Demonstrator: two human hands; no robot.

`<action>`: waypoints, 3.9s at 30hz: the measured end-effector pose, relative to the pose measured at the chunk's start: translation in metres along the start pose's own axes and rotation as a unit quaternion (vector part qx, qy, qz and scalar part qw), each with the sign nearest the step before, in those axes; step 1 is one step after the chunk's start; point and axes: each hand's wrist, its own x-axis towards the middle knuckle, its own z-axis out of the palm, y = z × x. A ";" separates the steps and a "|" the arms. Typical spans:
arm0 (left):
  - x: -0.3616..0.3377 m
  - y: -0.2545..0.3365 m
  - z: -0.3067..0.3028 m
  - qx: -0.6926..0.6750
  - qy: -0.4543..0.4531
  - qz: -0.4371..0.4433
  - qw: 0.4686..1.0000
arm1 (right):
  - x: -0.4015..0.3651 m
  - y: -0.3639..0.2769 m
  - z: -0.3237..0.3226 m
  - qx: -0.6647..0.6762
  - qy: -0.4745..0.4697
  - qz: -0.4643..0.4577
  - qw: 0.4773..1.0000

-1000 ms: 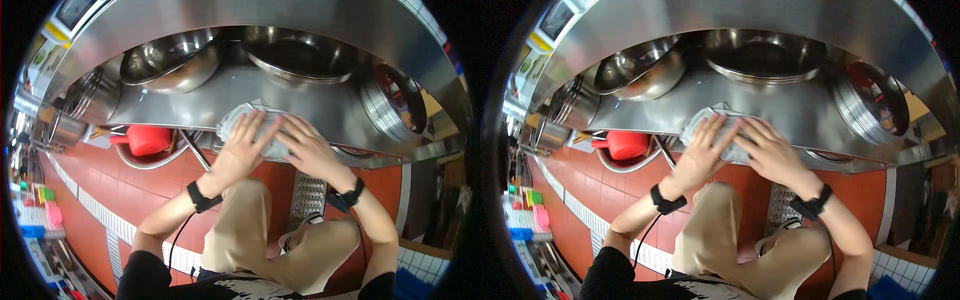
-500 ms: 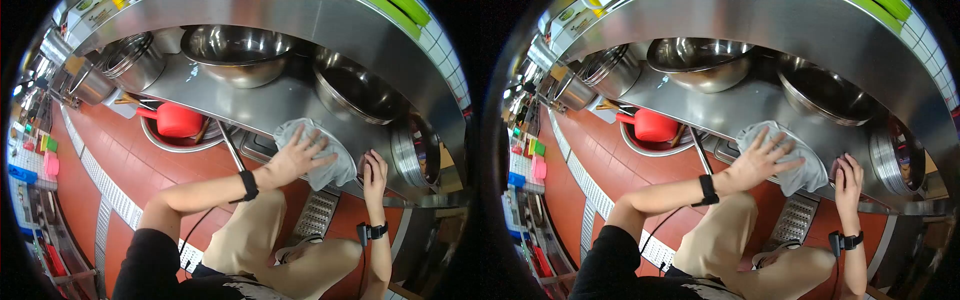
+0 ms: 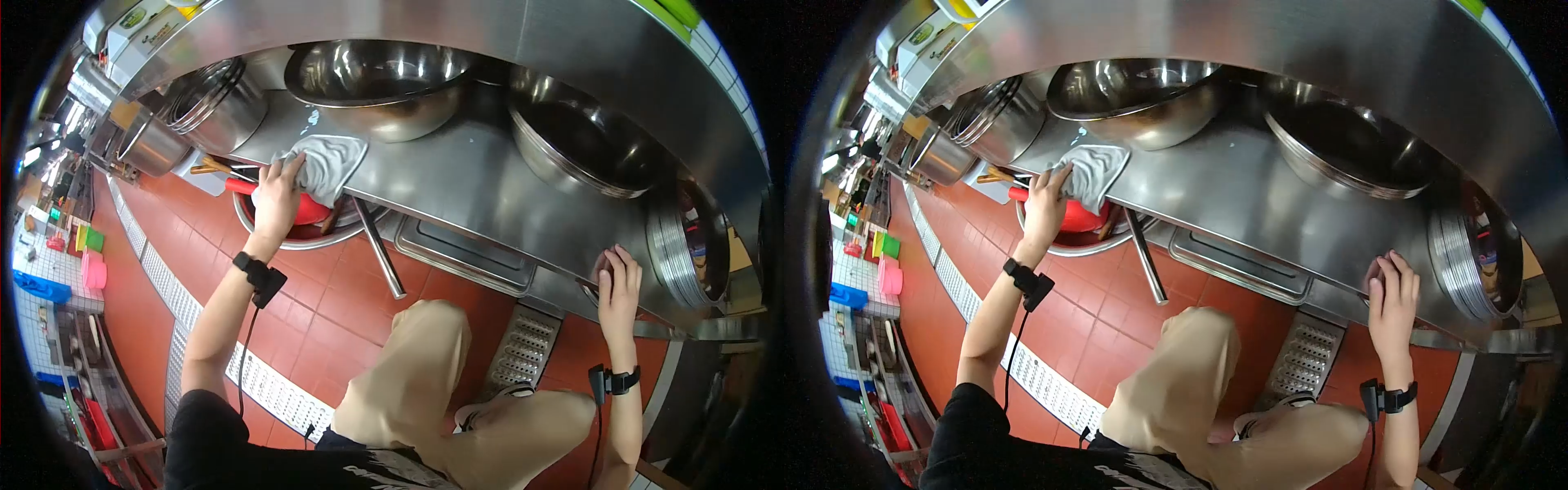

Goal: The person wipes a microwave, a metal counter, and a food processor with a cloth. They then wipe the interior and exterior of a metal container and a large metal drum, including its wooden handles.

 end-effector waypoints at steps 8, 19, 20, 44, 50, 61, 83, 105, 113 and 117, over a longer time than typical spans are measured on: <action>0.017 0.179 -0.041 -0.453 0.147 0.038 0.878 | 0.000 -0.001 -0.003 -0.055 -0.054 -0.040 0.996; 0.037 0.243 0.047 -0.144 -0.014 0.185 0.972 | 0.000 -0.006 0.001 -0.077 -0.052 -0.050 0.994; 0.047 0.244 0.052 -0.115 -0.007 0.180 0.977 | 0.001 -0.007 0.001 -0.077 -0.053 -0.055 0.994; 0.050 -0.139 0.063 0.146 0.048 -0.141 0.978 | -0.004 0.000 0.009 -0.137 -0.069 -0.047 0.987; 0.068 -0.119 0.071 0.113 0.079 -0.213 0.967 | -0.002 -0.003 0.009 -0.122 -0.059 -0.056 0.989; -0.033 0.183 0.012 -0.128 0.025 0.068 0.989 | 0.003 -0.009 0.002 -0.106 -0.036 -0.075 0.991; -0.046 0.283 -0.043 -0.312 -0.272 0.112 0.904 | 0.036 -0.084 0.037 0.049 -0.022 -0.178 0.983; -0.016 0.197 0.003 -0.116 -0.117 0.213 0.963 | -0.123 0.196 -0.131 -0.274 0.092 0.223 0.931; -0.017 0.199 0.002 -0.137 -0.104 0.207 0.963 | -0.063 0.199 -0.118 0.348 0.354 0.358 0.791; -0.014 0.196 0.001 -0.167 -0.099 0.202 0.960 | -0.071 0.131 -0.058 0.167 0.379 0.341 0.843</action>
